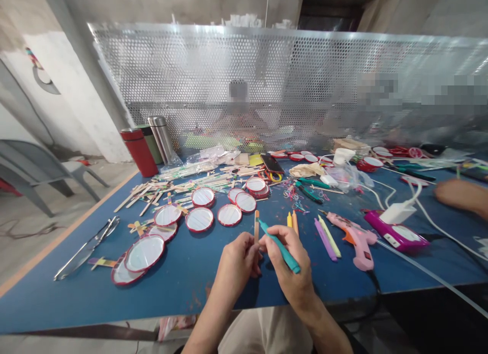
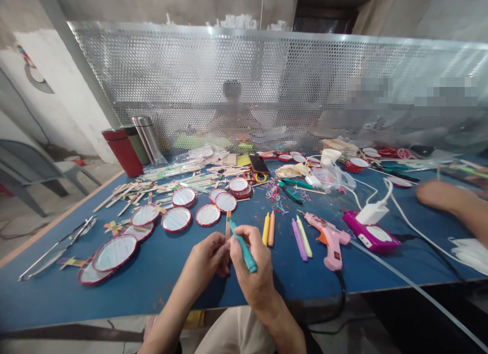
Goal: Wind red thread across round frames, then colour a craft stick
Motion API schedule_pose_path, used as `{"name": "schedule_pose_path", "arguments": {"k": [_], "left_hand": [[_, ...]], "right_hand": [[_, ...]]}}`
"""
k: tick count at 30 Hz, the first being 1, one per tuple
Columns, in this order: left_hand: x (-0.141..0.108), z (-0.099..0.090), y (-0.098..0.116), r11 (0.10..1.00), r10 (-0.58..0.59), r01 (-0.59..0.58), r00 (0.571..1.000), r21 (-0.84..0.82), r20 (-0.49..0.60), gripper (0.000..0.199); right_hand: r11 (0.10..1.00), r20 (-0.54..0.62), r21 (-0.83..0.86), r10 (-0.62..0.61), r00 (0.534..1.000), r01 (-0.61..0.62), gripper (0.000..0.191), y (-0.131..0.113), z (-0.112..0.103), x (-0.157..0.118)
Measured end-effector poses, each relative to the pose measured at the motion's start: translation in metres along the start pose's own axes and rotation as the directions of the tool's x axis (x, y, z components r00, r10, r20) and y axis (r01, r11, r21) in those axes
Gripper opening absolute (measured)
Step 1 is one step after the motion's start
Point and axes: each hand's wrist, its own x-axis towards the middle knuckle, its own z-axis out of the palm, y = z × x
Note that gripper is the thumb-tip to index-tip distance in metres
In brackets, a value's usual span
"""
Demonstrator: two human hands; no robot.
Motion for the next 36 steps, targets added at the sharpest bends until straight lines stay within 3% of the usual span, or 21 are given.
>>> {"name": "schedule_pose_path", "arguments": {"k": [22,36], "left_hand": [[0.0004,0.0,-0.0008,1.0,0.013,-0.013,1.0,0.002,-0.009,0.017],[0.0006,0.0002,-0.0023,1.0,0.02,-0.02,1.0,-0.001,0.002,0.012]], "right_hand": [[1.0,0.032,0.017,0.023,0.999,-0.024,0.01,-0.0028,-0.0011,-0.0012],[0.999,0.014,0.022,-0.03,0.999,0.03,0.012,0.0003,0.0003,-0.0015]]}}
